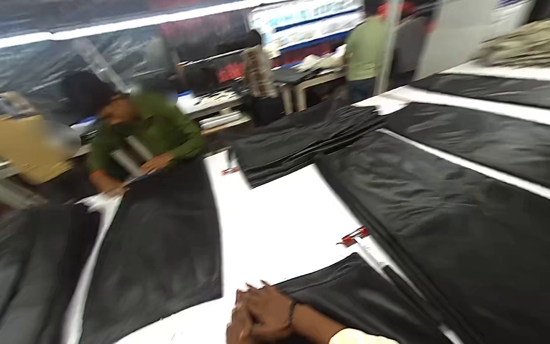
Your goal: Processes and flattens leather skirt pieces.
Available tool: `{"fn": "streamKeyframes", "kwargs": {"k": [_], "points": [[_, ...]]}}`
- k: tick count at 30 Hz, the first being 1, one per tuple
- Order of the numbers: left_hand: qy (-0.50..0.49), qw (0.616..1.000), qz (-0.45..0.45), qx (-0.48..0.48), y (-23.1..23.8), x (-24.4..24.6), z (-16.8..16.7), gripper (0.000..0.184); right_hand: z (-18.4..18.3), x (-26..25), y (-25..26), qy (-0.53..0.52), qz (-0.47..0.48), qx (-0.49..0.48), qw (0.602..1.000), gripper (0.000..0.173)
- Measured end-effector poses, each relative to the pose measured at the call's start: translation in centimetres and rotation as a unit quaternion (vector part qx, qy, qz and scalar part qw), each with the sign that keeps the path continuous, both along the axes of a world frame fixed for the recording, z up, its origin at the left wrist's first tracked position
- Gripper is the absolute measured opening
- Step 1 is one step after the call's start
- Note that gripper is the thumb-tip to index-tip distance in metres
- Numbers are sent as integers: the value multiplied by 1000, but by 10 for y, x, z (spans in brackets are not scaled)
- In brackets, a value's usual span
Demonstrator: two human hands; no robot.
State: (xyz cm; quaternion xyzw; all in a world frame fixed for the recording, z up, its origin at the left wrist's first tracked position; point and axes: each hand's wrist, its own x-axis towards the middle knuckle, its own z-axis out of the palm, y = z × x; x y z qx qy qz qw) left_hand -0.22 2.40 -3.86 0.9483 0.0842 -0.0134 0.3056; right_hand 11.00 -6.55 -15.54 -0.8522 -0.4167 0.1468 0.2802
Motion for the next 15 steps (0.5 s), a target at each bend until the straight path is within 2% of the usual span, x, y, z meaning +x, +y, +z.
{"fn": "streamKeyframes", "kwargs": {"k": [3, 4, 5, 7, 9, 11, 13, 15], "points": [[35, 994, -3, 107, 6, 1, -35, 56, 5, 4, 1, 38, 4, -4, 999, 76], [5, 989, -1, 145, 9, 3, -64, 58, 7, 5, 1, 52, -4, 6, 999, 75], [-70, 980, 12, 187, 14, 6, -105, 62, 8, 7, -1, 64, -20, 23, 998, 75], [-130, 965, 29, 226, 21, 10, -151, 74, 7, 12, -10, 57, -82, 64, 993, 73], [-138, 962, 37, 233, 25, 11, -163, 80, 10, 14, -32, 15, -150, 80, 985, 62], [-131, 966, 40, 217, 28, 9, -161, 83, 14, 14, -63, -52, -207, 87, 973, 43], [-133, 971, 40, 194, 30, 6, -157, 88, 18, 15, -107, -135, -278, 88, 947, 30], [-144, 972, 28, 184, 30, 6, -159, 90, 22, 11, -165, -178, -357, 34, 917, 24]]}}
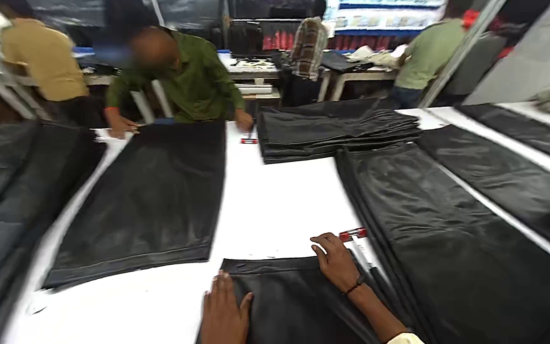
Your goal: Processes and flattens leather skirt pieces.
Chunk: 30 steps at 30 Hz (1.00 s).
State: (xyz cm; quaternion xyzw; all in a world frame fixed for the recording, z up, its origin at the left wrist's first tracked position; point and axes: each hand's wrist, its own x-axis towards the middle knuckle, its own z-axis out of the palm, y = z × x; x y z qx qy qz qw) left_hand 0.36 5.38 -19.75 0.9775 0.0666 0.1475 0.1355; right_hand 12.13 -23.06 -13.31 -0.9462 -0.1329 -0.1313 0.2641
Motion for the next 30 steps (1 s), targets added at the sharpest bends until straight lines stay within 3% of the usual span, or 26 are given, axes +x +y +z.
{"fn": "streamKeyframes", "kwargs": {"k": [2, 6, 9, 13, 17, 19, 21, 23, 26, 30], "points": [[2, 1000, -13, 4, 1, 0, -2, 92, 10, -13, -54, 59, -102, -66, 991, 25], [0, 1000, -12, 17, 1, 1, -3, 92, 18, -52, -113, 249, -229, -156, 928, 42], [5, 1000, -13, 23, 0, 2, -1, 93, -3, -77, -124, 231, -238, -179, 926, 47], [-7, 1000, 9, 13, -7, 1, 4, 92, -4, -75, -125, 214, -230, -129, 941, 44], [-11, 1000, 28, 8, -7, 2, 4, 88, -1, -54, -125, 215, -233, 3, 948, 43], [-13, 999, 32, 15, -6, 1, 3, 86, 10, -49, -107, 222, -204, 124, 945, 41], [-20, 999, 35, 20, -5, 3, 2, 84, 38, -52, -66, 235, -125, 296, 917, 40], [-20, 999, 38, 17, -5, 3, 0, 82, 64, -64, -23, 231, -35, 372, 898, 47], [-23, 999, 39, 14, -4, 4, -1, 76, 85, -73, 26, 199, 74, 359, 909, 61], [-17, 999, 41, 2, -3, 5, -2, 65, 97, -82, 78, 115, 147, 295, 937, 57]]}}
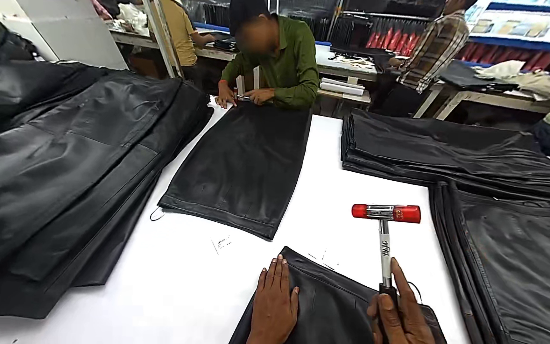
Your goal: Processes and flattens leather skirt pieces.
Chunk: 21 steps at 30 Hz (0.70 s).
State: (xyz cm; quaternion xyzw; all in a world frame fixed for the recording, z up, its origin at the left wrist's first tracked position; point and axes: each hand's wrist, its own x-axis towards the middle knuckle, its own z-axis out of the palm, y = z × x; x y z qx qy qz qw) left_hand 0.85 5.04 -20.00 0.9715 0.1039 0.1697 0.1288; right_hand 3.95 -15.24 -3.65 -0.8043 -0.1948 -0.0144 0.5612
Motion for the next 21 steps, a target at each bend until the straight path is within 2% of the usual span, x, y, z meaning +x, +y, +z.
{"fn": "streamKeyframes", "kwargs": {"k": [4, 7, 8, 10, 13, 15, 17, 18, 19, 21], "points": [[-7, 1000, 6, 3, 0, 1, 0, 60, -48, 4, 34, -135, -3, -98, 986, 50], [-6, 1000, 11, 5, 0, 1, -1, 59, -107, 18, 46, -87, 39, -299, 950, 50], [-4, 1000, 11, 1, -1, 1, 0, 59, -112, 24, 47, -54, 55, -320, 944, 51], [-7, 1000, 11, 1, 0, 2, 1, 59, -96, 29, 44, -56, 45, -262, 962, 50], [-9, 1000, 15, 5, 1, 3, 2, 60, -68, 18, 44, -145, 2, -130, 981, 49], [-13, 1000, 16, 8, 1, 3, 0, 59, -75, 11, 46, -153, 2, -164, 975, 48], [-5, 1000, 15, 5, 0, 2, 0, 59, -98, 11, 48, -96, 42, -305, 946, 50], [-4, 1000, 16, 4, 0, 1, 0, 59, -103, 13, 49, -54, 69, -346, 934, 52], [-8, 1000, 16, 5, 0, 1, 0, 59, -100, 14, 51, -36, 78, -334, 939, 52], [-19, 1000, 16, 12, 2, 3, 0, 60, -80, 8, 55, -81, 40, -235, 968, 50]]}}
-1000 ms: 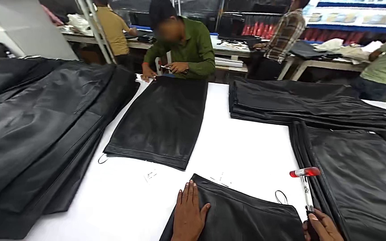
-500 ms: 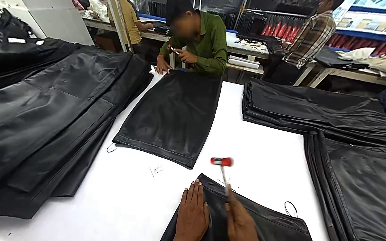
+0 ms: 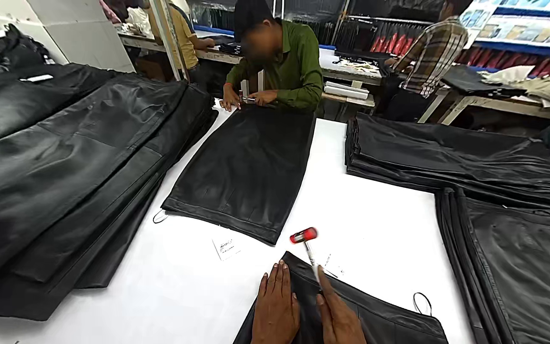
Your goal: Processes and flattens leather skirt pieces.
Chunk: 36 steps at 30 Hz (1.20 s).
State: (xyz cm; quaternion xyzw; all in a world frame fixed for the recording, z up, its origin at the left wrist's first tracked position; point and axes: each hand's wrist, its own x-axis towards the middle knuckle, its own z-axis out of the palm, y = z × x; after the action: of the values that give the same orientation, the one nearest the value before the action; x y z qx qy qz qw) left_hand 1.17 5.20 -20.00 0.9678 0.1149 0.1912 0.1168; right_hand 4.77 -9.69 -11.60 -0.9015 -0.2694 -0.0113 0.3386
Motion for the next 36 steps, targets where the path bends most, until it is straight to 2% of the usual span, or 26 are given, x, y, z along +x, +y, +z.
{"fn": "streamKeyframes", "kwargs": {"k": [2, 3, 5, 7, 9, 11, 12, 13, 15, 16, 20, 25, 27, 30, 34, 36], "points": [[-1, 1000, 5, 4, -2, 0, 0, 59, 16, -9, 5, -72, -34, 85, 993, 49], [1, 1000, 8, 3, -3, -1, 0, 59, 12, -11, 5, -92, -42, 90, 991, 49], [12, 1000, 5, 0, -2, -2, 1, 59, -11, -9, 1, -59, -30, 4, 998, 48], [13, 1000, 2, -4, -3, -2, 0, 60, -21, 1, -5, 52, 10, -108, 993, 53], [6, 1000, 3, 1, -3, -2, 0, 60, -6, 3, -7, 42, 9, -57, 997, 52], [1, 1000, 8, 8, -2, -1, 0, 59, 5, -4, -1, -42, -23, 34, 998, 49], [2, 1000, 9, 8, -3, -2, -1, 59, 2, -7, 1, -66, -34, 46, 996, 48], [6, 1000, 10, 6, -3, -2, -1, 59, -7, -9, 1, -62, -36, 20, 997, 49], [6, 1000, 5, 3, -2, -1, -2, 60, -21, -2, 1, 53, -12, -122, 991, 55], [4, 1000, 3, 3, -1, -2, -2, 60, -26, 4, 2, 95, 1, -157, 983, 57], [-28, 999, -3, 24, -3, -7, -3, 58, -25, 10, 0, 123, 19, -174, 977, 57], [56, 998, 11, 33, -10, -33, 6, 79, -36, 2, 0, 72, -6, -164, 984, 56], [48, 998, 10, 37, -6, -35, 0, 80, -38, 2, 1, 66, -3, -166, 984, 56], [35, 999, 9, 35, -6, -33, -4, 78, -35, 7, -5, 58, 15, -112, 992, 55], [35, 999, 10, 24, -7, -33, -2, 78, 9, -4, -13, -35, 20, 29, 999, 51], [37, 999, 13, 21, -8, -33, -1, 75, 22, -16, -13, -86, 7, 70, 994, 49]]}}
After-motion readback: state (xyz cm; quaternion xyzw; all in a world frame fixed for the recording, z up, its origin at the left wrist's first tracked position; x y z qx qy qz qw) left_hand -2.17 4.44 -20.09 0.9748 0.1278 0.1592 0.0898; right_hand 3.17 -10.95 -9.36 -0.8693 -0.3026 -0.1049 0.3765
